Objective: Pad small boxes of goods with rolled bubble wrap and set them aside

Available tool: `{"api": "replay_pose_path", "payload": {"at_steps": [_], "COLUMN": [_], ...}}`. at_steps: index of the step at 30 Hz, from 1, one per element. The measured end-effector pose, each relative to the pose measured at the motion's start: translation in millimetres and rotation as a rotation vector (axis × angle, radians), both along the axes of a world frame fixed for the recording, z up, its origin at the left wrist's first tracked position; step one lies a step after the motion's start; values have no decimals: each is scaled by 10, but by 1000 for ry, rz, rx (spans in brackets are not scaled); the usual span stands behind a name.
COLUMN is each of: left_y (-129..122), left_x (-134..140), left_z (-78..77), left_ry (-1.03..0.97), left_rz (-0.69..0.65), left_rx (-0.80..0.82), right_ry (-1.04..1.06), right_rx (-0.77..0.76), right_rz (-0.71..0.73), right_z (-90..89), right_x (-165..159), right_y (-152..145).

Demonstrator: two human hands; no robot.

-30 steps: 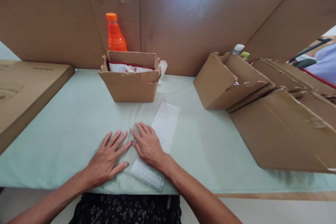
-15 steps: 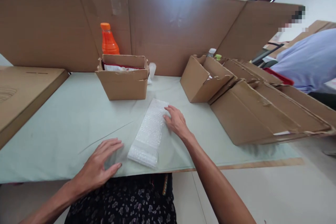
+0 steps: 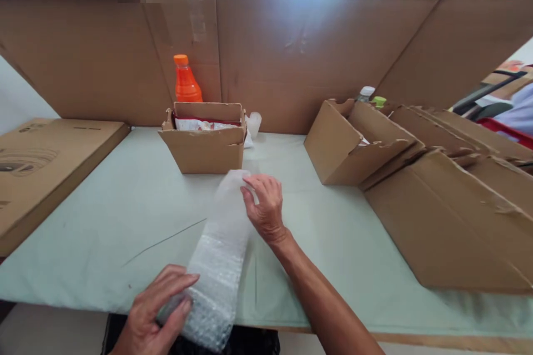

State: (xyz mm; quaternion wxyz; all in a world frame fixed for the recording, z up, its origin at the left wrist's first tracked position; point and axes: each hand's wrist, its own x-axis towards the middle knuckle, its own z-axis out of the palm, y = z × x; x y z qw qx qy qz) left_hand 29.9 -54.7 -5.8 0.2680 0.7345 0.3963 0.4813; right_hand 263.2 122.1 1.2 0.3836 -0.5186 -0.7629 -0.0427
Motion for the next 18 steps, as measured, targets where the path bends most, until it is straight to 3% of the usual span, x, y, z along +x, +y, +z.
{"api": "replay_pose_path", "payload": {"at_steps": [1, 3, 6, 8, 11, 14, 18], "left_y": [-35, -104, -209, -281, -364, -390, -311], "left_x": [-95, -249, -356, -361, -334, -305, -272], "left_z": [9, -11, -74, -88, -44, 42, 158], "left_ry": [-15, -87, -377, -552, -607, -639, -827], "left_rz": [19, 108, 214, 200, 181, 159, 129], "left_rx": [-86, -410, -888, -1014, -1059, -1140, -1256], "right_ry": [-16, -86, -160, -159, -188, -266, -221], "right_rx": [9, -55, -206, -264, -353, -420, -457], "right_rz": [55, 142, 162, 151, 250, 484, 675], "right_z": [18, -3, -126, -184, -117, 71, 93], "right_x": [-125, -369, -540, -444, -85, 203, 76], "right_y": [46, 188, 363, 324, -57, -719, -1520]}}
